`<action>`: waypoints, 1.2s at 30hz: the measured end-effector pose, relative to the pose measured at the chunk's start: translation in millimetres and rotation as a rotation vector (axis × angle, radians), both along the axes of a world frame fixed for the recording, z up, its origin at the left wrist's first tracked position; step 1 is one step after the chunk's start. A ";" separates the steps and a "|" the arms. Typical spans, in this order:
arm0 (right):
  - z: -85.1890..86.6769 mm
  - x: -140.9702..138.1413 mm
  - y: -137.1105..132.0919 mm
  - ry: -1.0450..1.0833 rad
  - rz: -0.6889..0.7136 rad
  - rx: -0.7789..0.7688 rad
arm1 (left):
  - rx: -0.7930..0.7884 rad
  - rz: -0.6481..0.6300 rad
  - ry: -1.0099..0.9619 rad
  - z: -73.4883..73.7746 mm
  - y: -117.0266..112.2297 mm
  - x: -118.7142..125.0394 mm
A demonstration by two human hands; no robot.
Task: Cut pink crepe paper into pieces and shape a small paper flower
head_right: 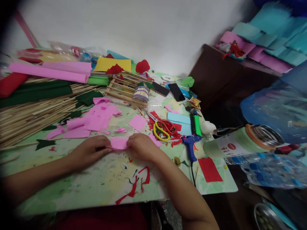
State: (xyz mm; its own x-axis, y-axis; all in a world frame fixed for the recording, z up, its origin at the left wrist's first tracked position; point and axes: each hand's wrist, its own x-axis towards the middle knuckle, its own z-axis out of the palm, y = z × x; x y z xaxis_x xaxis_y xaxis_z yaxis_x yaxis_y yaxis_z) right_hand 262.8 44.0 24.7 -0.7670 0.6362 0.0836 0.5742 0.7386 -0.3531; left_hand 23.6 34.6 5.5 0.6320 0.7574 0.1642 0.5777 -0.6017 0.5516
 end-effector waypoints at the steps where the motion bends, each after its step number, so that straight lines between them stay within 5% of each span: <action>1: 0.3 0.4 0.5 0.002 -0.014 -0.013 | -0.026 0.016 0.003 0.3 1.9 -0.4; 12: 2.1 -0.4 -0.2 0.041 -0.029 -0.049 | 0.021 0.007 0.037 -0.1 1.2 3.5; 24: -18.8 -19.0 -2.7 0.097 -0.422 -0.030 | -0.010 0.124 0.084 1.4 10.1 4.3; 36: -16.6 -17.8 -8.6 0.043 -0.469 -0.024 | -0.004 0.158 0.174 2.1 14.5 10.3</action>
State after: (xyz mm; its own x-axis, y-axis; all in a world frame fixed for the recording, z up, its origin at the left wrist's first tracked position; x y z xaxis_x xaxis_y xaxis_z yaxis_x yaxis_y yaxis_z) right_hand 245.0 35.4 8.1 -0.3927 0.9153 0.0897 0.8283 0.3944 -0.3980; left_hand 33.9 49.1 7.7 0.5240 0.8496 0.0599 0.7513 -0.4943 0.4374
